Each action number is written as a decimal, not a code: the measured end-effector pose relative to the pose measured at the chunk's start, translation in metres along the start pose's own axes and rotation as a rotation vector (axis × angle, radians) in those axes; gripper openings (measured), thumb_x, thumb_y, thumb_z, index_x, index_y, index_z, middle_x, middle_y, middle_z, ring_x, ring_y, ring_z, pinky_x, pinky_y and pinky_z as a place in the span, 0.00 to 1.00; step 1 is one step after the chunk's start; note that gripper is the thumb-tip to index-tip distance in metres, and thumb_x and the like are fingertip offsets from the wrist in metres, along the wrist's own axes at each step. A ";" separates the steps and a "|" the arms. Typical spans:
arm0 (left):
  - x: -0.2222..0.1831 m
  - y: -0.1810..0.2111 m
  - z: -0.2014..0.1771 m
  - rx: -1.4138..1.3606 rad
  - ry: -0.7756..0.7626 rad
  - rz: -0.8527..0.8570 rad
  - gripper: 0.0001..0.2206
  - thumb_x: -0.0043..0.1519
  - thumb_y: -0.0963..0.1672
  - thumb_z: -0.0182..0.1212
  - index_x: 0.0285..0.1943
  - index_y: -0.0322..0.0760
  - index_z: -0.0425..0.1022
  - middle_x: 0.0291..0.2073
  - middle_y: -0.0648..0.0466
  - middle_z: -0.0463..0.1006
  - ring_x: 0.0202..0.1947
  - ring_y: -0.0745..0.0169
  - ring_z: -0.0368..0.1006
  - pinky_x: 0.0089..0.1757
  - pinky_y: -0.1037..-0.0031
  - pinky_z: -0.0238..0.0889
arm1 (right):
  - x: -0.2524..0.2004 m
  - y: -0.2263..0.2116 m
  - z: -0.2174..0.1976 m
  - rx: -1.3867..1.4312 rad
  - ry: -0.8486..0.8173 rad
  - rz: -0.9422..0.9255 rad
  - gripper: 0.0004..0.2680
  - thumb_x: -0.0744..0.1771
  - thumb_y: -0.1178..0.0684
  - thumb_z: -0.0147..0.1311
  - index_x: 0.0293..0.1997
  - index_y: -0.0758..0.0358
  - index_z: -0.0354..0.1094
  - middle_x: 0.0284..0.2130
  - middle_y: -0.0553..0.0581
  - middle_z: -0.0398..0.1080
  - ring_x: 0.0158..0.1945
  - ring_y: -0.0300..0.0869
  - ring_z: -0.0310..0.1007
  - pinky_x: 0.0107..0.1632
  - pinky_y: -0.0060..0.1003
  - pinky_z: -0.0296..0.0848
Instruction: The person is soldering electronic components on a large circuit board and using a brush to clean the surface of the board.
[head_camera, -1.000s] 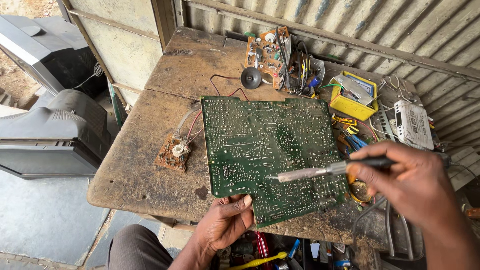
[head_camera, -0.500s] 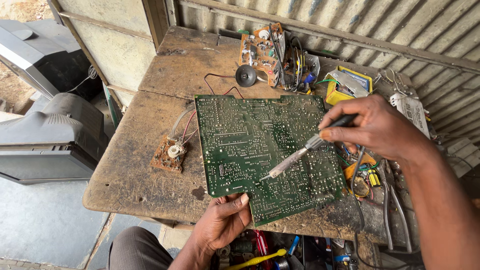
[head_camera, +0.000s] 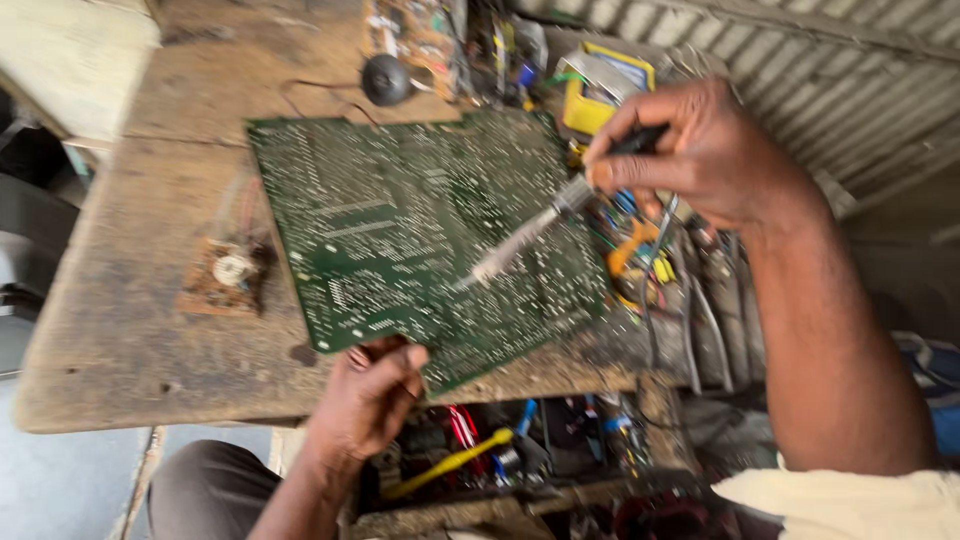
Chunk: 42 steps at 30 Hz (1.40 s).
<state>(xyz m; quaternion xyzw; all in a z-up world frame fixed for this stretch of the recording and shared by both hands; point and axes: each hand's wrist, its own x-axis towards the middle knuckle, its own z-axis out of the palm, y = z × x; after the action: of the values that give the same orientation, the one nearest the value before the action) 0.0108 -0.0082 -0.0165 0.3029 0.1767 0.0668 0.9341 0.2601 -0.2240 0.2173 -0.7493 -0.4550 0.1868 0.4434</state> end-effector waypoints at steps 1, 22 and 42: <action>0.000 0.004 0.002 -0.009 -0.032 0.020 0.14 0.54 0.36 0.71 0.34 0.40 0.66 0.25 0.60 0.67 0.20 0.71 0.64 0.19 0.82 0.62 | -0.002 -0.001 -0.004 -0.003 0.007 -0.012 0.04 0.66 0.63 0.63 0.42 0.70 0.75 0.30 0.57 0.77 0.24 0.32 0.71 0.25 0.25 0.70; 0.005 -0.003 -0.041 -0.029 -0.212 -0.094 0.14 0.54 0.31 0.67 0.47 0.24 0.74 0.35 0.48 0.77 0.35 0.57 0.75 0.39 0.69 0.72 | 0.005 -0.010 -0.007 0.063 -0.038 -0.003 0.05 0.64 0.64 0.63 0.41 0.72 0.76 0.28 0.58 0.76 0.24 0.32 0.70 0.24 0.24 0.67; -0.009 0.007 -0.022 -0.180 -0.273 -0.130 0.07 0.62 0.34 0.62 0.48 0.22 0.75 0.36 0.42 0.81 0.34 0.57 0.80 0.36 0.73 0.78 | 0.057 -0.001 0.027 0.010 -0.249 0.147 0.08 0.61 0.60 0.66 0.41 0.68 0.78 0.24 0.55 0.80 0.18 0.30 0.69 0.20 0.24 0.67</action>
<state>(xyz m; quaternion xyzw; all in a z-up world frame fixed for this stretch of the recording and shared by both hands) -0.0061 0.0070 -0.0262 0.2122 0.0608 -0.0201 0.9751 0.2711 -0.1621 0.2104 -0.7497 -0.4492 0.3124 0.3723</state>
